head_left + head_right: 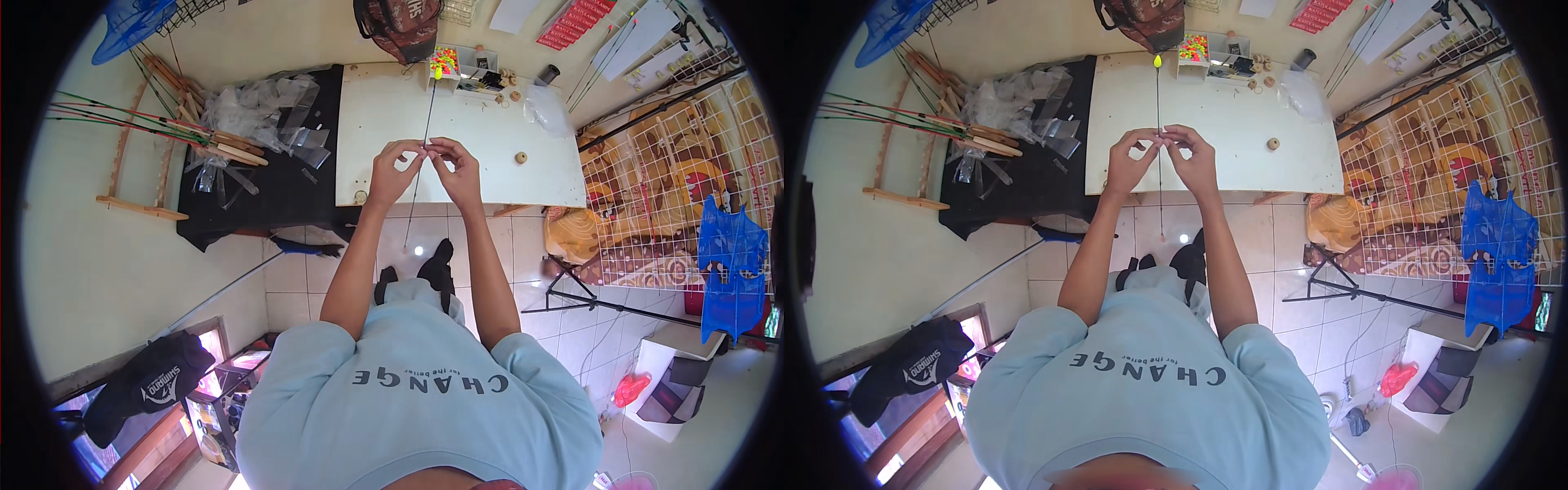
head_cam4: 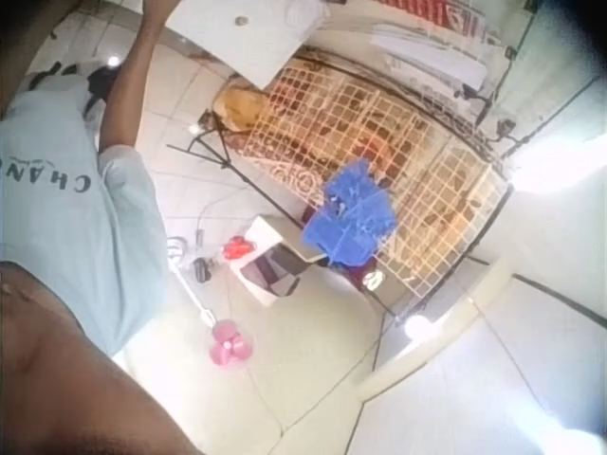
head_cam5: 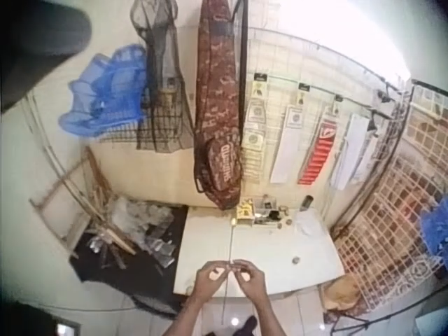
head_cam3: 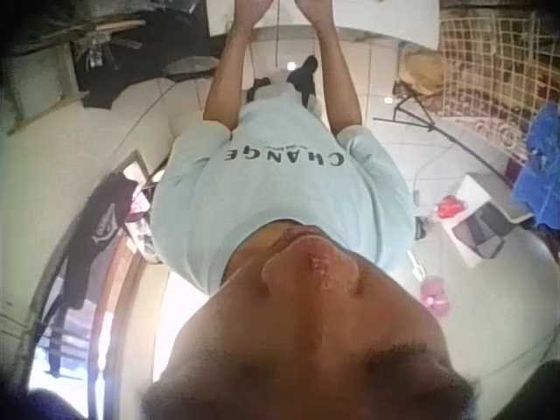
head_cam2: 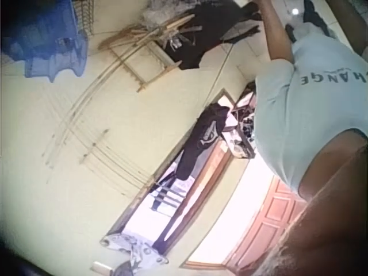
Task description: Assemble the parts of a fishing rod and attach a float.
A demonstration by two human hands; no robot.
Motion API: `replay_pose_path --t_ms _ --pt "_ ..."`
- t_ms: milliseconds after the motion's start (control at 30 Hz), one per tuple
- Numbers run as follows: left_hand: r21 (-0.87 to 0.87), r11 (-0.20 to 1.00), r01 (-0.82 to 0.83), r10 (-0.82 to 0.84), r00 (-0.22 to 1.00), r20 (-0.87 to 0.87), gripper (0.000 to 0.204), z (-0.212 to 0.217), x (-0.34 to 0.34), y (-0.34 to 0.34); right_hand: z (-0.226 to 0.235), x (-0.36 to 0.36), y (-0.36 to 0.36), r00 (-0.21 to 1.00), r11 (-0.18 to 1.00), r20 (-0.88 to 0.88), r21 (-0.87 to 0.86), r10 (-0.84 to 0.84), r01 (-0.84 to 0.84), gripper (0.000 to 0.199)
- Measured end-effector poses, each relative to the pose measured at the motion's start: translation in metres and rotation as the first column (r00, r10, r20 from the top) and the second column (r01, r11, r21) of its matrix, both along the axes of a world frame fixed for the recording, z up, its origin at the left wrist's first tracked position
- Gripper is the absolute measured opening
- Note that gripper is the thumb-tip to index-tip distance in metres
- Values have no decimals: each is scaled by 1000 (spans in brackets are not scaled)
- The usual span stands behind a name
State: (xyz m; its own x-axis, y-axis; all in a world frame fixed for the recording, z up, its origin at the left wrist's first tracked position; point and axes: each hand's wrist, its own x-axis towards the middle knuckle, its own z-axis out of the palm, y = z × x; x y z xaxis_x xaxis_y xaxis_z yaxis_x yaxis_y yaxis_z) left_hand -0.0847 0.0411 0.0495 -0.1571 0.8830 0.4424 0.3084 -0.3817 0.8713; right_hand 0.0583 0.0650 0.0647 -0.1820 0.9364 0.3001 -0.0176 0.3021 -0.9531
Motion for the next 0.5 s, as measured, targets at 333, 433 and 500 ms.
replay_pose_path --t_ms 333,433,500 --pt "32 999 -8 7 1000 12 16 3 -1 1 -5 1 6 998 999 -55 -47 25 -27 16" --pt "30 999 -19 19 1000 24 15 1 -1 2 -5 2 5 1000 999 4 -33 17 -16 13" --pt "30 999 -24 23 999 29 14 -1 0 2 -6 1 3 999 999 35 -32 8 -6 12"
